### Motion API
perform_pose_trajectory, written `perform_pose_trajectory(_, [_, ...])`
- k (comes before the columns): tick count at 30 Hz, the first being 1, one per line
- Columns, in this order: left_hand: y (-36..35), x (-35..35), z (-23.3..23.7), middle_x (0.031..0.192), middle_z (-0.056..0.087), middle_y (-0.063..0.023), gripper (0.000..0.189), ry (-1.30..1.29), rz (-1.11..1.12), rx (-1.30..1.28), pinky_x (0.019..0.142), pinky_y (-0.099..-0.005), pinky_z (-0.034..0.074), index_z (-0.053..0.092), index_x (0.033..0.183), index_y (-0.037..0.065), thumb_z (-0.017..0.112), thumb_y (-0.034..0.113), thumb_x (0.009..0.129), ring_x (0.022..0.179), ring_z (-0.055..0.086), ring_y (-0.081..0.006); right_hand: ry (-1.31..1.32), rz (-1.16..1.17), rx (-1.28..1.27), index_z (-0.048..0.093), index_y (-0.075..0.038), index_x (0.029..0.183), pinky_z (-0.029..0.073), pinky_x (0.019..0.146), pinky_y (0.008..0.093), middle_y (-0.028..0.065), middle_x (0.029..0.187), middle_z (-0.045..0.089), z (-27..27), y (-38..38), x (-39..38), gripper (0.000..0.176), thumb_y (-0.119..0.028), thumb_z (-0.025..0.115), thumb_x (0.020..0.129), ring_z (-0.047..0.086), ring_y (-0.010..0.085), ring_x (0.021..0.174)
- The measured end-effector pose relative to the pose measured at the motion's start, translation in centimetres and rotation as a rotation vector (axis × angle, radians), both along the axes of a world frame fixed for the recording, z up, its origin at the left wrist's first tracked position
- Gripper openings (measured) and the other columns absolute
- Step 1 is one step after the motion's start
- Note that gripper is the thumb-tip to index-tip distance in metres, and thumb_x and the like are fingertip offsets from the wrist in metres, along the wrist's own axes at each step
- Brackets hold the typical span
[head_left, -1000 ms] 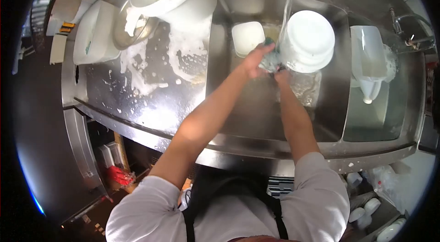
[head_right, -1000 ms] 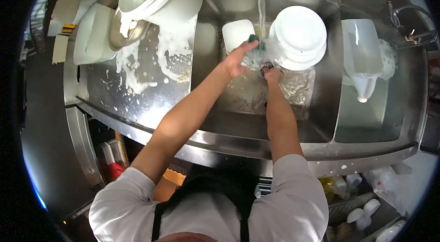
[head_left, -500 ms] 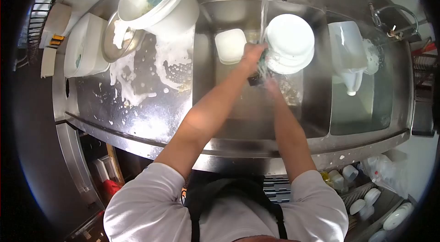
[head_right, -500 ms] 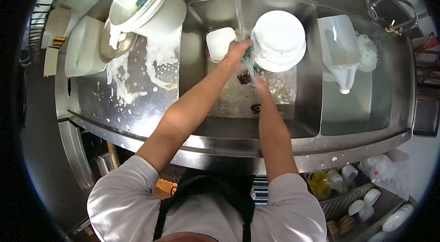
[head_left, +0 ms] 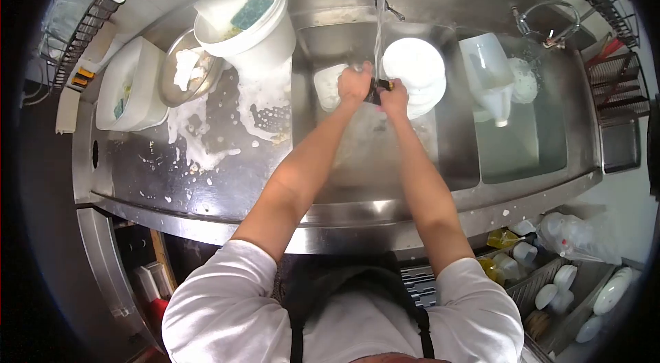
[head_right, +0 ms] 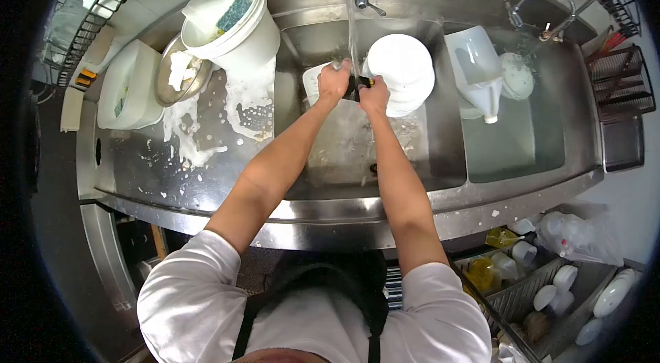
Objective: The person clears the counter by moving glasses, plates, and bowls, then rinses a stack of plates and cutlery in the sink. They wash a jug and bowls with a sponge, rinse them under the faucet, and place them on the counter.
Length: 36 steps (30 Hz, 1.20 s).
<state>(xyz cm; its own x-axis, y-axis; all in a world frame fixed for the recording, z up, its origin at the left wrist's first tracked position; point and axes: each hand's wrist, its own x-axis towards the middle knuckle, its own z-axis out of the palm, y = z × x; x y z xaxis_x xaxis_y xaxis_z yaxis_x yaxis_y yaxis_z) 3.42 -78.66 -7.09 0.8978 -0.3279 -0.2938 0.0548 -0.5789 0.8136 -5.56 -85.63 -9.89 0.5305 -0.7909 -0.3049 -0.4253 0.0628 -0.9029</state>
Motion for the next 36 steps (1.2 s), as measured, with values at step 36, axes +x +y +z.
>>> perform_pose_trajectory(36, [-1.8,-3.2,-4.3,0.091,0.059,-0.0097,0.019,0.586,0.581,-1.0,0.074,-0.0367,0.049,0.054,0.102,0.007,0.043,0.017,0.09,0.082,0.057,-0.0205,-0.264,0.238,-0.59,0.047,-0.002,0.103,0.04,0.084,0.0434,0.019,0.098,0.054,1.1,-0.4,2.0,0.049,-0.028,0.071,0.069,0.051,0.0363,0.095])
